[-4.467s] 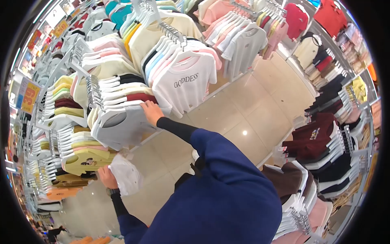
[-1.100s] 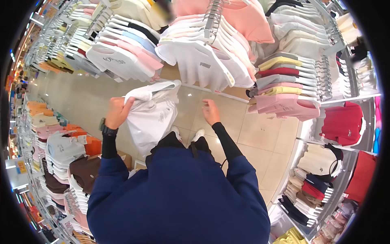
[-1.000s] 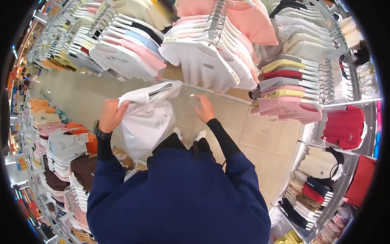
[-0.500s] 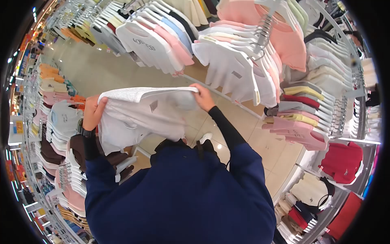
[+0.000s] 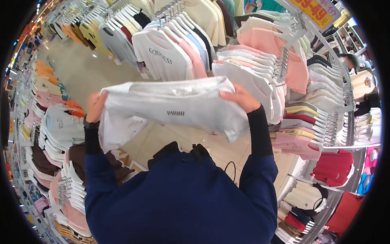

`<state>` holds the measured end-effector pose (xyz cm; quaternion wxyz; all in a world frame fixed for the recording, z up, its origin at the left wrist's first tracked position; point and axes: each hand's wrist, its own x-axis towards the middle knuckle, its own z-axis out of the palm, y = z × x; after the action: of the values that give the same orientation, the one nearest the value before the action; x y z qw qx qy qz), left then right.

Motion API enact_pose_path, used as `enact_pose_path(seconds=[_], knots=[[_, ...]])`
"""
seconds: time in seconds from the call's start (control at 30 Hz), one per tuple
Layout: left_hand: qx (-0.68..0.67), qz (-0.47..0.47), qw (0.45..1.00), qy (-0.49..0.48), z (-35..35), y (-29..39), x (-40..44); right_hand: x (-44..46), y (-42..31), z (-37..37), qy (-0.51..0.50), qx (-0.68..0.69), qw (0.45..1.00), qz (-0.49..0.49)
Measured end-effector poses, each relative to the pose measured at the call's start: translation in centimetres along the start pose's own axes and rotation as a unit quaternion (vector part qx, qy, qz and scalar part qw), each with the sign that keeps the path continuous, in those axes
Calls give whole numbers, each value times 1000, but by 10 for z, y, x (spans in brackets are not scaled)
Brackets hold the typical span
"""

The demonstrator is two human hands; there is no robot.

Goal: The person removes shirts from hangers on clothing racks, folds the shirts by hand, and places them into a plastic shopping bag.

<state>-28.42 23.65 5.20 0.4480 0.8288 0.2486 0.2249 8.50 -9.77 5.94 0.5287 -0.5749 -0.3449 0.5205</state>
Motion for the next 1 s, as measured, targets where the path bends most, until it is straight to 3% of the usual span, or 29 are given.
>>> enact_pose_path(seconds=[0.1, 0.2, 0.23, 0.27, 0.33, 0.4, 0.47, 0.53, 0.67, 0.77, 0.93, 1.0], knots=[[-79, -61, 994, 45, 11, -39, 17, 50, -3, 51, 90, 168, 982, 8], [-176, -73, 979, 68, 26, -59, 19, 98, 13, 99, 140, 210, 968, 8], [-210, -73, 972, 73, 31, -58, 18, 112, 7, 132, 169, 211, 961, -53], [-222, -72, 970, 69, 33, -51, 17, 125, 16, 144, 122, 215, 968, -38], [-248, -69, 965, 59, 36, -34, 14, 147, 23, 181, 101, 129, 986, -34], [-219, -35, 974, 41, 39, -42, 16, 180, 48, 207, 42, 58, 992, -102], [-174, -13, 984, 36, 36, -52, 18, 204, 46, 237, 43, 18, 986, -160], [-115, -5, 992, 47, 30, -56, 20, 228, 48, 248, 62, -14, 985, -160], [27, 47, 986, 155, 19, -83, 39, 268, 47, 266, 56, -7, 992, -114], [25, -15, 994, 103, -17, -103, 54, 301, 54, 275, 79, -34, 982, -168], [-65, 1, 996, 66, -86, -102, 94, 353, 58, 265, 46, -98, 934, -341], [-132, -2, 990, 58, -114, -107, 110, 393, 84, 249, 34, -130, 941, -311]])
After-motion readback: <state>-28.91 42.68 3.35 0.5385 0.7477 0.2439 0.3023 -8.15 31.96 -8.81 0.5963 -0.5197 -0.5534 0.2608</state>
